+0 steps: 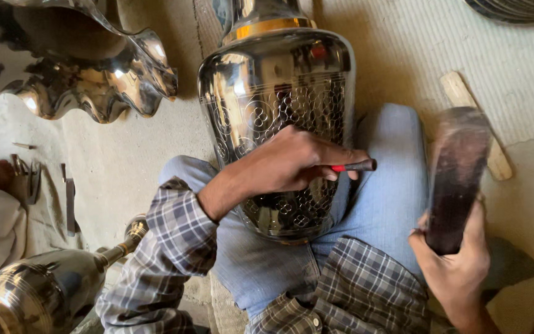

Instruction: The person sits cross-legged and uses a chisel and hammer to engrave a floral pattern onto a large polished metal vessel. They repeatedly position the chisel and strike it to create indentations in the metal surface.

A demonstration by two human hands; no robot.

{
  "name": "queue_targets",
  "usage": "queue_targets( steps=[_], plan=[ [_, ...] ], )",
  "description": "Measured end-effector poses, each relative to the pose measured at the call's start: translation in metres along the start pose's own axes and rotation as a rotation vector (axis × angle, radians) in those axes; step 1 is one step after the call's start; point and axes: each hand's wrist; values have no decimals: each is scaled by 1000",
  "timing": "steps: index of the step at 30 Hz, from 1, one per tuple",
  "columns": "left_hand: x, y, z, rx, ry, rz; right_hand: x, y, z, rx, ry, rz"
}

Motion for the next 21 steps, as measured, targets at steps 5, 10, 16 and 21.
queue_targets(
  steps=[5,10,16,21],
  plan=[
    [5,-15,9,-3,17,68,0,15,-8,105,-91,-334],
    [6,-18,5,20,-10,28,6,17,-10,-1,-16,-55],
    [7,-16,4,-22,-77,-70,13,21,-1,132,-94,-128],
    [2,-13,2,-10,-3,57,13,21,1,167,-74,75]
  ],
)
Point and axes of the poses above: each hand's wrist, its own z-axis towards the middle knuckle, its own x-axis out of the back of the hand, y = z × x, and after that the axes turned 10 degrees about -y, right-handed
